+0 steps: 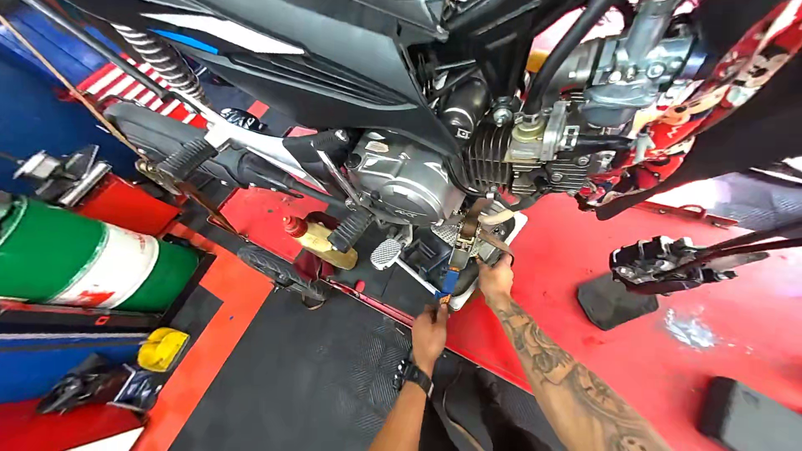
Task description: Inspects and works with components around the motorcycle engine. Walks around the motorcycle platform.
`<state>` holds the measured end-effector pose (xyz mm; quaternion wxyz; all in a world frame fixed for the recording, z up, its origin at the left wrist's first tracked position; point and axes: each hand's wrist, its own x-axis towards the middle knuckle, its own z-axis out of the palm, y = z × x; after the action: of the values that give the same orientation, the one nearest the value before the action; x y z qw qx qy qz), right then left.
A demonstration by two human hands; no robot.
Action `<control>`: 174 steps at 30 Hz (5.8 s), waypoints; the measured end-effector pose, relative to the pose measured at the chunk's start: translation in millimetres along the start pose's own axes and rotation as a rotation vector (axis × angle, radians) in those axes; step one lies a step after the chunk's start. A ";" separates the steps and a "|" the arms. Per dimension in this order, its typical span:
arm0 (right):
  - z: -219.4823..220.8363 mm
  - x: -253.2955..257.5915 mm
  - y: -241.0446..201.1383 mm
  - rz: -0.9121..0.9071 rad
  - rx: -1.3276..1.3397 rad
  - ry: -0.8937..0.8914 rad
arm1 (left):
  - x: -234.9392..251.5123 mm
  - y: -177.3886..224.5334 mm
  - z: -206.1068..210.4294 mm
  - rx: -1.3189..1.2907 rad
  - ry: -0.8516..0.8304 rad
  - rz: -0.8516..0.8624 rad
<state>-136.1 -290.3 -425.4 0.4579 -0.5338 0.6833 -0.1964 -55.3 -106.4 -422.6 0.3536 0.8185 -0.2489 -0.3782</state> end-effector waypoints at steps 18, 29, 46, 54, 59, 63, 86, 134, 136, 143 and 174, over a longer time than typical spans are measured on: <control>34.0 -71.3 30.8 -0.005 0.560 -0.352 | 26.3 -34.7 -90.2 -0.457 0.149 -0.167; 36.7 -195.4 27.0 -0.047 0.360 0.100 | -7.2 -77.0 -139.8 -0.542 0.103 -0.182; 139.0 -198.1 -51.8 0.777 0.672 -0.191 | -28.2 -114.1 -171.0 -0.646 -0.057 -0.221; 157.9 -189.1 -44.4 0.781 0.800 -0.086 | -29.0 -128.8 -193.9 -0.533 -0.139 -0.214; 147.1 -201.4 -52.1 0.593 0.993 -0.039 | -31.6 -150.6 -224.5 -0.484 -0.098 -0.230; 107.3 -234.6 -49.6 0.492 0.976 -0.133 | -31.5 -166.3 -253.8 -0.425 -0.035 -0.248; -18.6 -303.4 87.5 0.344 1.161 -0.028 | 54.1 -55.9 -209.7 0.259 -0.071 0.572; -37.5 -280.1 69.6 0.341 0.864 -0.048 | 78.0 -27.4 -190.2 0.744 -0.147 0.575; -38.4 -283.4 75.5 0.338 0.872 -0.039 | 81.4 -29.3 -196.0 0.737 -0.127 0.561; -47.5 -288.5 115.6 0.289 0.848 -0.070 | 150.3 0.9 -144.2 0.674 -0.163 0.530; -56.3 -309.8 112.2 0.300 0.919 0.068 | 171.4 6.4 -140.9 0.859 -0.046 0.621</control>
<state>-241.5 18.6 -353.2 0.6471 -0.1651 0.6098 -0.4268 156.9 -171.1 -428.3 0.0765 0.7689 -0.6197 -0.1375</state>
